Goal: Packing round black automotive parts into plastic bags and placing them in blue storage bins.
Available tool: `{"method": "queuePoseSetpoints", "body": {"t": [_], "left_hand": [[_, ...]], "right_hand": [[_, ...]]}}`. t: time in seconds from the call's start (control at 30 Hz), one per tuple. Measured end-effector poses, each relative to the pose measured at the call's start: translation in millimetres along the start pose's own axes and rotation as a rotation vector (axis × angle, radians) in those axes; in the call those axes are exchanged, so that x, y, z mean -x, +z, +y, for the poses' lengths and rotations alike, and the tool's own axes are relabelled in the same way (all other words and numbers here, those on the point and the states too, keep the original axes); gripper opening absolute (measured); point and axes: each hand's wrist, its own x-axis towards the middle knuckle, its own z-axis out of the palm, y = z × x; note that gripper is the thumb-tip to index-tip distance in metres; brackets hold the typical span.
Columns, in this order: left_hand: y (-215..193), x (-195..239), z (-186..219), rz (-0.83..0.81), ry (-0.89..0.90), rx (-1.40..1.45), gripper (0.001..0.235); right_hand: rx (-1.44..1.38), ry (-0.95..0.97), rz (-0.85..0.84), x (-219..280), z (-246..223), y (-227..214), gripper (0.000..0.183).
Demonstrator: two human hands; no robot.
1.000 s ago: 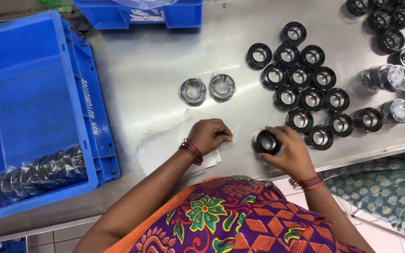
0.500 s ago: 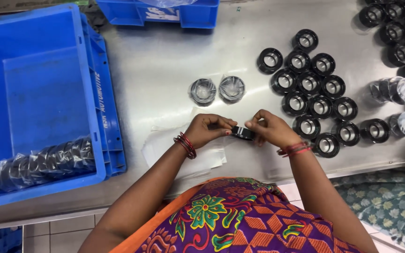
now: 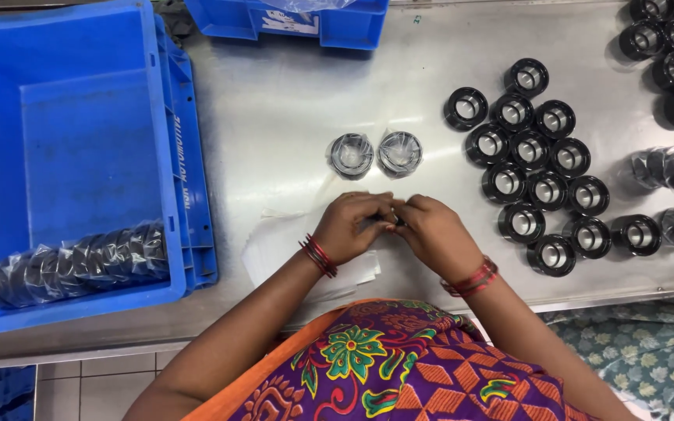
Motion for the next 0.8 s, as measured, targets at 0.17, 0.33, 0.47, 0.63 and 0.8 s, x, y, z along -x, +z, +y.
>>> {"method": "queuePoseSetpoints", "body": {"t": [0.17, 0.33, 0.47, 0.63, 0.8], "left_hand": [[-4.8, -3.4, 12.8, 0.123, 0.125, -0.408, 0.007], [2.3, 1.6, 2.3, 0.275, -0.047, -0.053, 0.007], [8.3, -7.8, -4.6, 0.328, -0.088, -0.101, 0.006], [15.0, -16.7, 28.8, 0.276, -0.035, -0.504, 0.002], [7.4, -28.0, 40.2, 0.281, 0.092, -0.439, 0.006]], "right_hand": [[-0.345, 0.223, 0.152, -14.9, -5.6, 11.4, 0.055], [-0.642, 0.331, 0.129, 8.6, 23.6, 48.0, 0.054], [-0.293, 0.275, 0.168, 5.3, 18.5, 42.8, 0.031], [-0.042, 0.172, 0.182, -9.0, 3.6, 20.1, 0.028], [-0.282, 0.324, 0.267, -2.1, 25.0, 1.1, 0.064]]}}
